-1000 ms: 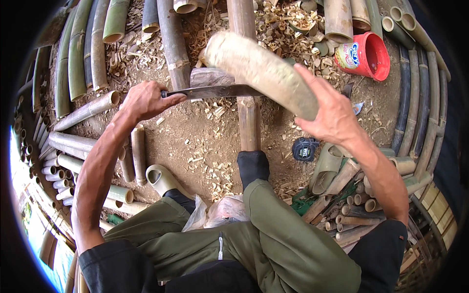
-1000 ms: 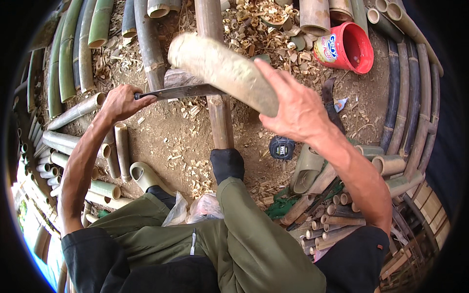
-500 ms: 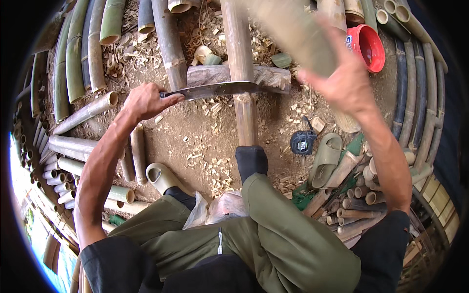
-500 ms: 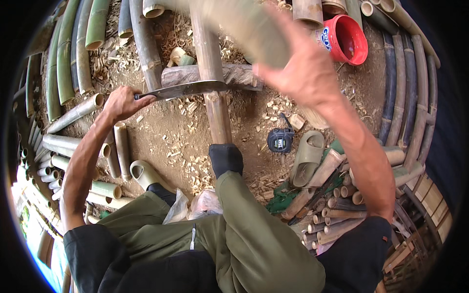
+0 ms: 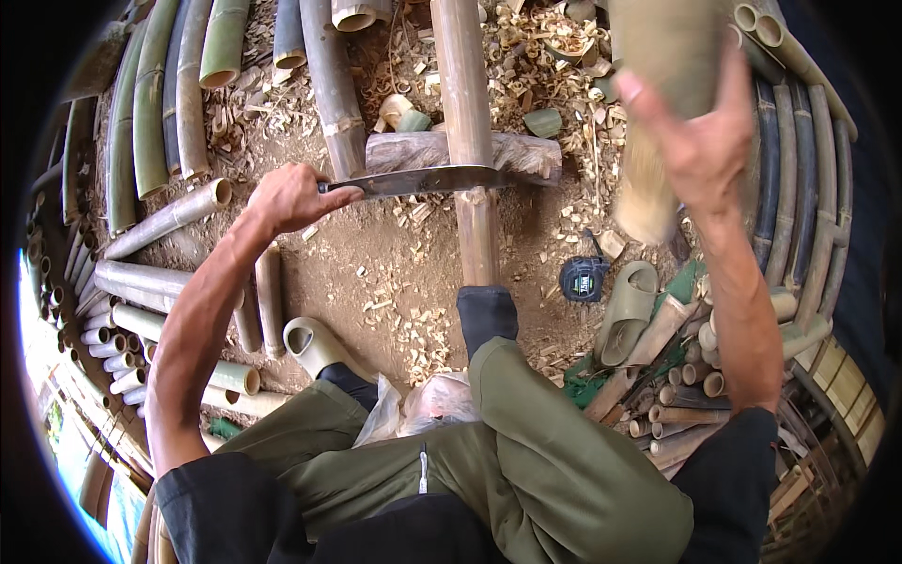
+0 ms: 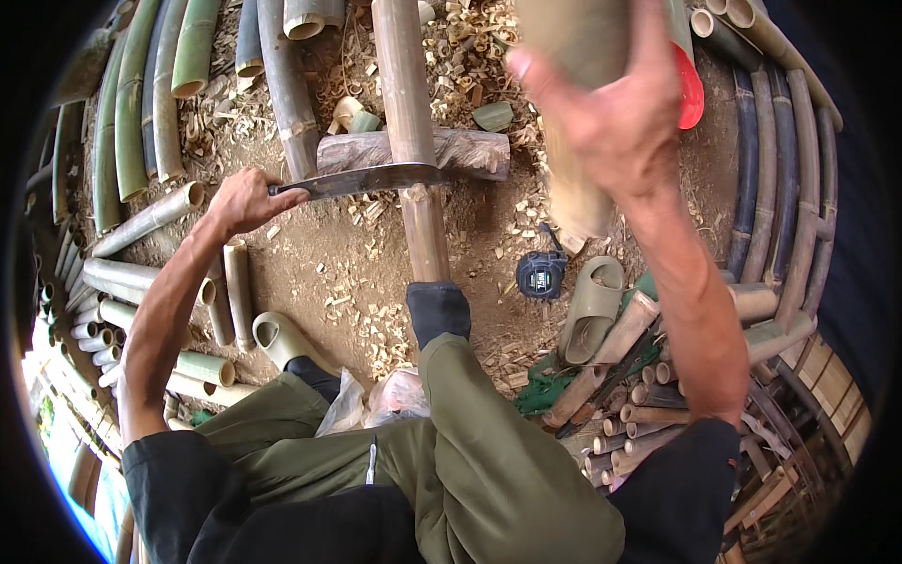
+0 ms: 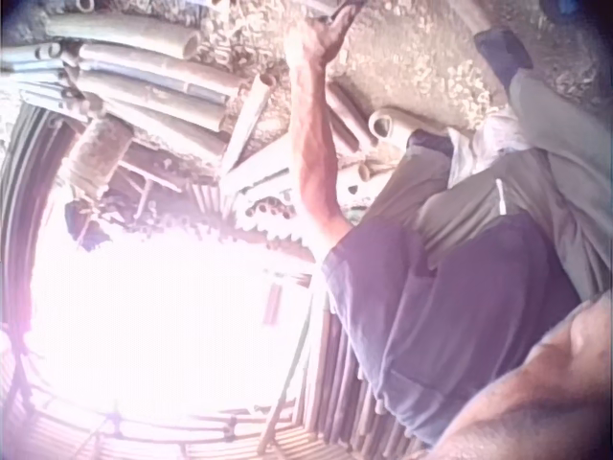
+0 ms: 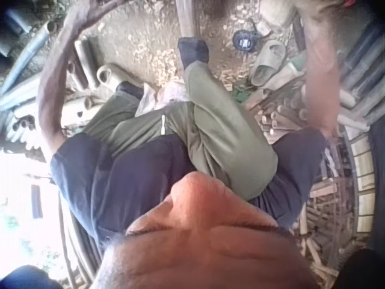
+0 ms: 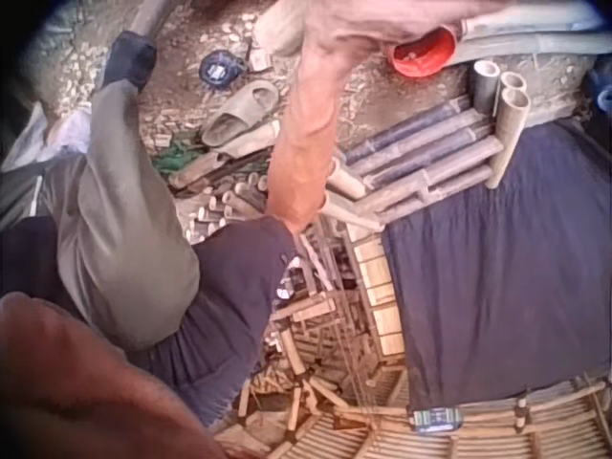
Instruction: The person fits a bamboo pipe into a hole in a larger bamboo pole, using a small blade to shave and widen the hole, and striking the pipe with another piece of bamboo to secure the joint.
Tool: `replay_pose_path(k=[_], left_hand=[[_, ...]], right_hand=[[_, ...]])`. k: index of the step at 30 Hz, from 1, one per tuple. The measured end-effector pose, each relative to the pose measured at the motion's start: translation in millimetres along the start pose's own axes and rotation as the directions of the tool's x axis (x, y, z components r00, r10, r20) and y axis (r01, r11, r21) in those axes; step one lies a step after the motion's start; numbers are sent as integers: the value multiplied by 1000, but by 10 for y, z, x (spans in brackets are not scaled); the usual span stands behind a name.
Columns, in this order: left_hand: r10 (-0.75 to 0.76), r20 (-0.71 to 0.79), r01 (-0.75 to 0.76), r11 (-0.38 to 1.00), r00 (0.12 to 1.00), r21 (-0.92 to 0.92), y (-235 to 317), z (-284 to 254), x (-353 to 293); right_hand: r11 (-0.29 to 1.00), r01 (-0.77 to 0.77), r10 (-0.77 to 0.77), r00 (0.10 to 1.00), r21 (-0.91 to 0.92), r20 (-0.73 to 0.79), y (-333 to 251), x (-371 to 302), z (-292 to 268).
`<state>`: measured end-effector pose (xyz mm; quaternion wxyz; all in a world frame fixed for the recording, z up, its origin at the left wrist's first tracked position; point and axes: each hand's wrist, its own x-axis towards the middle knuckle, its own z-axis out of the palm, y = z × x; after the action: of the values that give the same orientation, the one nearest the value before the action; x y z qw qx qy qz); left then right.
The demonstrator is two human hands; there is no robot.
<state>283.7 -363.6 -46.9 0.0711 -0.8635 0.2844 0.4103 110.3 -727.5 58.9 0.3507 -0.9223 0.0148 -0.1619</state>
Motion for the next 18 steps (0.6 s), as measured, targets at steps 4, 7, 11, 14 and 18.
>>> replay_pose_path(k=[4,7,11,14,18], left_hand=[[43,-19,-42,999,999,16,134,0,-58],[50,4,-50,999,999,7,34,91,-126],[108,-128,-89,985,986,147,43,-314,-98],[-13,-478,-100,972,878,-211,-3,-233,-119],[1,-734,-223,953,679,-205,302,239,-500]], right_hand=[[999,-3,4,1000,-35,31,30,-567,254],[947,-118,276,771,-298,573,-149,-641,195],[965,-238,253,955,-108,152,-140,-417,-142],[832,-399,394,914,386,95,-109,-361,-455],[691,-537,526,833,485,172,-213,-552,-639]])
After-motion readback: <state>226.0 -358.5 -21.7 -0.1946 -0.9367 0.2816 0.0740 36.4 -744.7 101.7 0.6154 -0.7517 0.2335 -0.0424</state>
